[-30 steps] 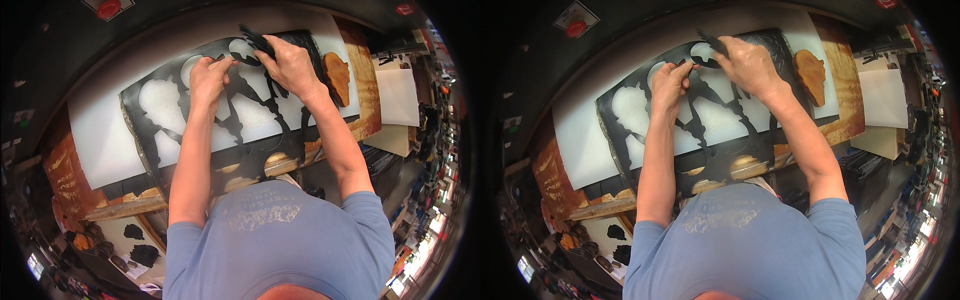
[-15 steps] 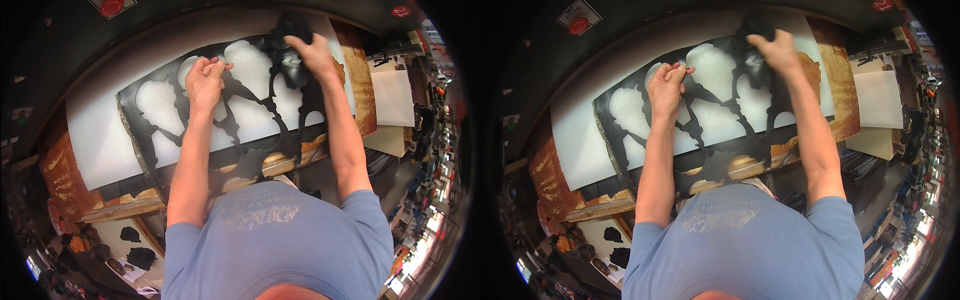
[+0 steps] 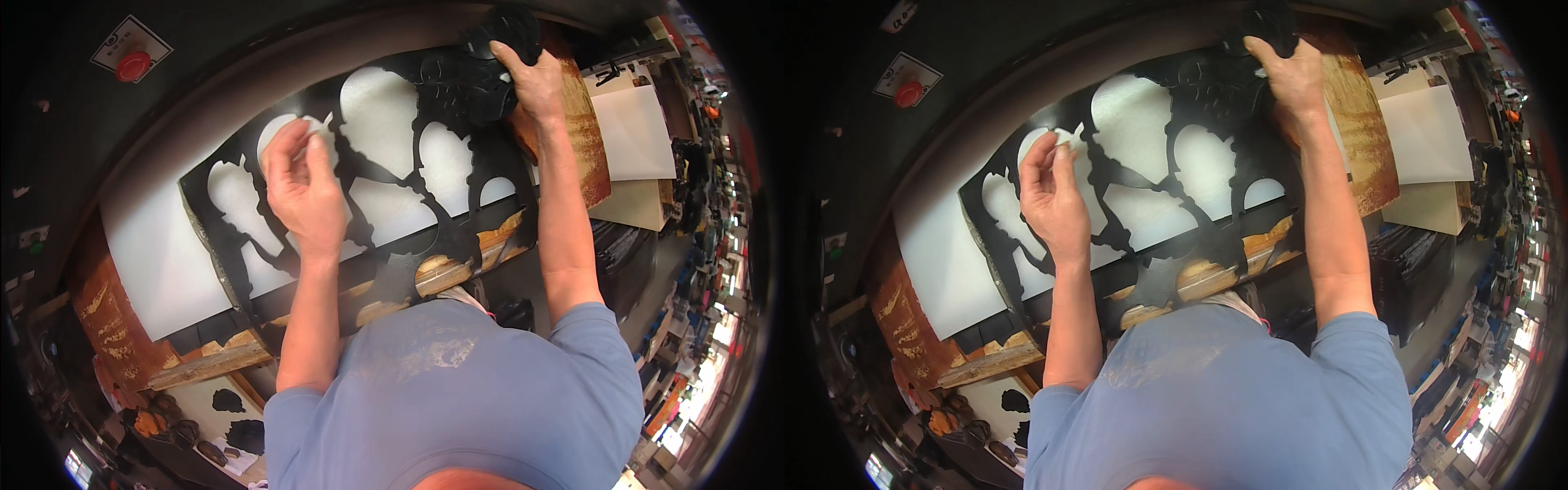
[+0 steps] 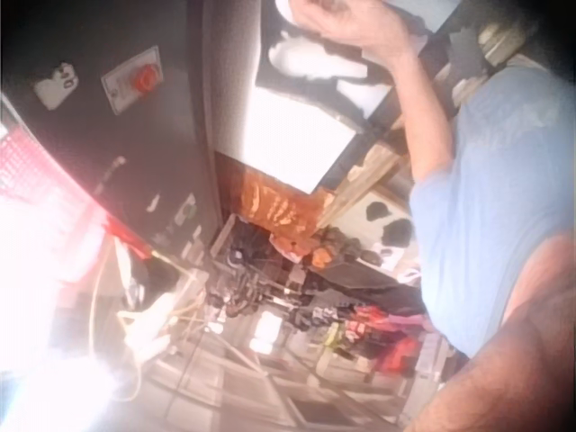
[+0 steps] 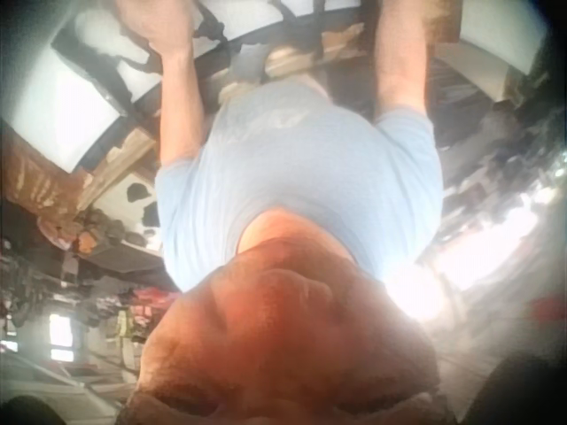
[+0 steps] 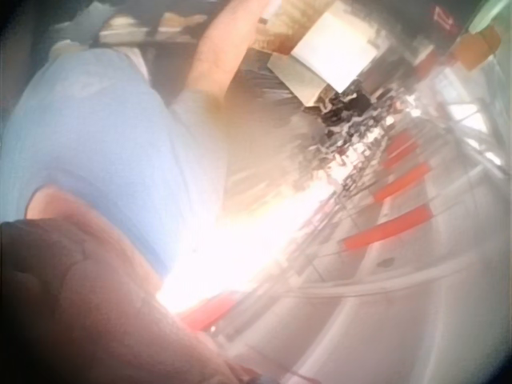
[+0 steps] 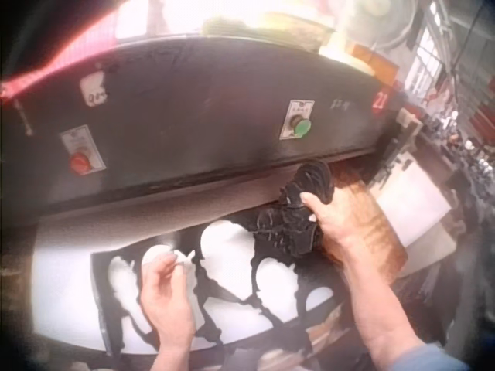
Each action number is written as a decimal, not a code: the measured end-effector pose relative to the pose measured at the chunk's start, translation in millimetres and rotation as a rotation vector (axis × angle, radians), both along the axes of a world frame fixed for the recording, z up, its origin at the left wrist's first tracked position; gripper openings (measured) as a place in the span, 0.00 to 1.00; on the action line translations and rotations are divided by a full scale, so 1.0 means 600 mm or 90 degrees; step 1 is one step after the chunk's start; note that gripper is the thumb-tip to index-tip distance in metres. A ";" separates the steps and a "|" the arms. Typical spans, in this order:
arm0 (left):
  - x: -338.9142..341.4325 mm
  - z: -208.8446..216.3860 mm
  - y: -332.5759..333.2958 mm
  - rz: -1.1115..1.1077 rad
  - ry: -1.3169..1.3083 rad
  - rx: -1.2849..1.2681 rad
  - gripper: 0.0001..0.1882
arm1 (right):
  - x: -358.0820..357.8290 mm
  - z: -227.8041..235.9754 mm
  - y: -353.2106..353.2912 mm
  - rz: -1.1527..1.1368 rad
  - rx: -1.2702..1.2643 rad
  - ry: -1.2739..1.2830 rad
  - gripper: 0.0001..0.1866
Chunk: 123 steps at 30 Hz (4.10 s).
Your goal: The person operates a hydraulic press to cut shapes from a black rubber sheet using a wooden template. They remove the cut pieces and the surrounding waste, then replace the sheet with a new one and repeat the process.
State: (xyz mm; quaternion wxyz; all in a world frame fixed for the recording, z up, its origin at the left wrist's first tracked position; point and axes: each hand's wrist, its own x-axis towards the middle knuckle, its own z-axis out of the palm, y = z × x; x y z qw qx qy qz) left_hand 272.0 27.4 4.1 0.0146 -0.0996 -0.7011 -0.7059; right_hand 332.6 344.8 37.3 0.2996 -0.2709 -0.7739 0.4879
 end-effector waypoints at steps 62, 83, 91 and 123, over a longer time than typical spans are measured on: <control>-0.069 -0.032 0.214 -0.427 -0.579 0.141 0.13 | 0.017 -0.044 -0.041 0.149 0.603 -0.231 0.20; -0.053 -0.038 0.172 -0.480 -0.625 0.314 0.16 | 0.036 -0.056 -0.036 0.158 0.541 -0.068 0.20; -0.048 -0.050 0.185 -0.468 -0.622 0.377 0.17 | 0.049 -0.044 -0.015 0.292 0.529 -0.113 0.29; -0.023 -0.012 0.163 -0.358 -0.332 0.078 0.16 | 0.049 -0.023 0.122 0.157 -0.275 -0.132 0.15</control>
